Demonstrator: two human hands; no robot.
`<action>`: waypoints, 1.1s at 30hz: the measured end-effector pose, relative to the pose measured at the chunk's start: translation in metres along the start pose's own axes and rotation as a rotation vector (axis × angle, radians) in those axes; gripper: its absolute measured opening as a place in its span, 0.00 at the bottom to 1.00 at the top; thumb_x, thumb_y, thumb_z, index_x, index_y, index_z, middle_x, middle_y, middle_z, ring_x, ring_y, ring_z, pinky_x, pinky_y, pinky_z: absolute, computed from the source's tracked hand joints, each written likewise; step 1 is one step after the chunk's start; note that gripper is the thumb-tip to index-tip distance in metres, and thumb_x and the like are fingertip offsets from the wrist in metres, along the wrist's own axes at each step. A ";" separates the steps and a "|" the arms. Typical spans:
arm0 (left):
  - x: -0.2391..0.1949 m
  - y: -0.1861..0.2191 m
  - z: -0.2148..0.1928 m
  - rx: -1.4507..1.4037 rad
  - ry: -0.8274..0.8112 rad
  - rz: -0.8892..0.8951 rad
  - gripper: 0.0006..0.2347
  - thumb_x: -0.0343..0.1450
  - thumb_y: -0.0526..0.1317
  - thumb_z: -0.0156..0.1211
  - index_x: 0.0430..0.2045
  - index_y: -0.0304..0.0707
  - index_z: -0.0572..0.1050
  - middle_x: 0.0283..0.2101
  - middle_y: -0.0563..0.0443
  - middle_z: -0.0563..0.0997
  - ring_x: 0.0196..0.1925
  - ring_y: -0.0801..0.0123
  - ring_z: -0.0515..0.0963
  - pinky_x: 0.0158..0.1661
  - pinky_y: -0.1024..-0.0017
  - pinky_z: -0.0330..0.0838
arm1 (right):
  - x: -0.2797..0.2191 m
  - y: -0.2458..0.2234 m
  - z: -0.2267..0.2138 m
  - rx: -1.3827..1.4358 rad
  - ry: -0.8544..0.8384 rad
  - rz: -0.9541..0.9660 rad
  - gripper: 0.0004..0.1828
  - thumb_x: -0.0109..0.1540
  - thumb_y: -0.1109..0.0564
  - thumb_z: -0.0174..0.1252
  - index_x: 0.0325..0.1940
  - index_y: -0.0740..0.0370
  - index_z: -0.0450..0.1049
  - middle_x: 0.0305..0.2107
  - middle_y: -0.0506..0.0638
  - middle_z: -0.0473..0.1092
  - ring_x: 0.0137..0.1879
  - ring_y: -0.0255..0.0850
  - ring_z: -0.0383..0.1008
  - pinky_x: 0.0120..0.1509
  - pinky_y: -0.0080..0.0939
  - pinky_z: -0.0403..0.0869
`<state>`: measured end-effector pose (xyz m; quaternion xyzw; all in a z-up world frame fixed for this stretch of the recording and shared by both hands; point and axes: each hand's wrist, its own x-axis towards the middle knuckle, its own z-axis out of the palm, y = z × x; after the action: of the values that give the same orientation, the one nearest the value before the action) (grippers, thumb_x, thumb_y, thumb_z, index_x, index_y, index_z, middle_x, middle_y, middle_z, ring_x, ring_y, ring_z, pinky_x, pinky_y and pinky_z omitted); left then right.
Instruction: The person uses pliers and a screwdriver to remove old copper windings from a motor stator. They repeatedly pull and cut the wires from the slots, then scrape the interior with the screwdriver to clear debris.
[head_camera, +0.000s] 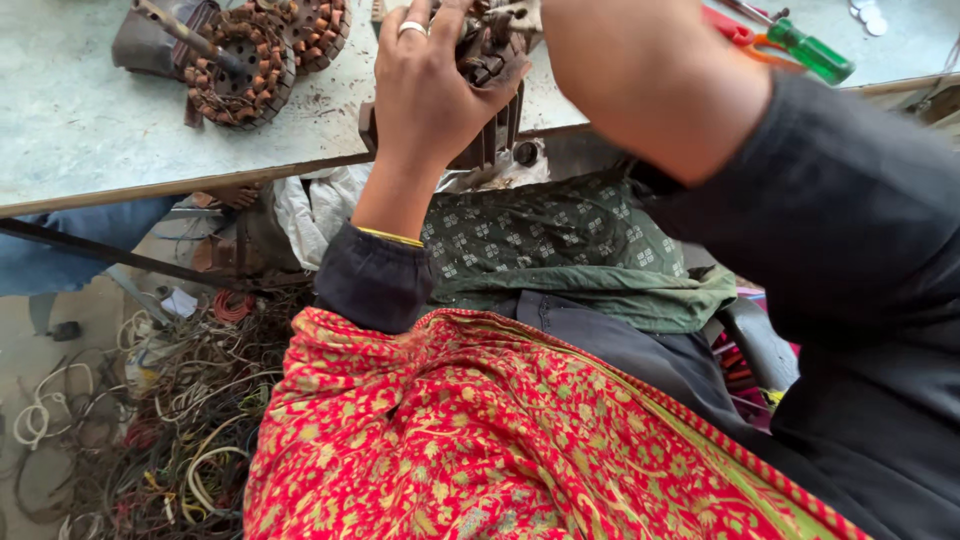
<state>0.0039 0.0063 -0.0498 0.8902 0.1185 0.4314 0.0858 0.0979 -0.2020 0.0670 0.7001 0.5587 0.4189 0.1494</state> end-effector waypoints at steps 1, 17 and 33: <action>-0.002 0.002 0.000 0.015 0.019 0.018 0.33 0.73 0.67 0.67 0.63 0.41 0.71 0.60 0.34 0.77 0.66 0.39 0.70 0.65 0.50 0.67 | 0.001 0.002 -0.004 -0.001 0.009 -0.017 0.05 0.56 0.58 0.61 0.34 0.60 0.76 0.27 0.52 0.72 0.33 0.45 0.74 0.30 0.45 0.69; 0.005 -0.003 -0.010 -0.087 -0.185 -0.106 0.45 0.63 0.68 0.76 0.67 0.38 0.64 0.67 0.35 0.70 0.69 0.40 0.66 0.66 0.50 0.61 | -0.044 -0.055 0.077 0.936 0.112 0.400 0.13 0.69 0.55 0.61 0.42 0.65 0.66 0.31 0.61 0.70 0.38 0.60 0.72 0.42 0.58 0.71; 0.008 -0.001 -0.006 -0.010 -0.134 -0.047 0.43 0.62 0.69 0.76 0.64 0.39 0.67 0.61 0.34 0.74 0.65 0.40 0.71 0.61 0.51 0.65 | -0.046 -0.096 0.082 1.425 -0.011 0.609 0.21 0.61 0.56 0.67 0.49 0.67 0.65 0.33 0.60 0.72 0.35 0.52 0.74 0.40 0.48 0.73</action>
<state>0.0035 0.0098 -0.0402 0.9136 0.1312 0.3694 0.1080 0.0954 -0.1911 -0.0671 0.7520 0.4754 -0.0223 -0.4560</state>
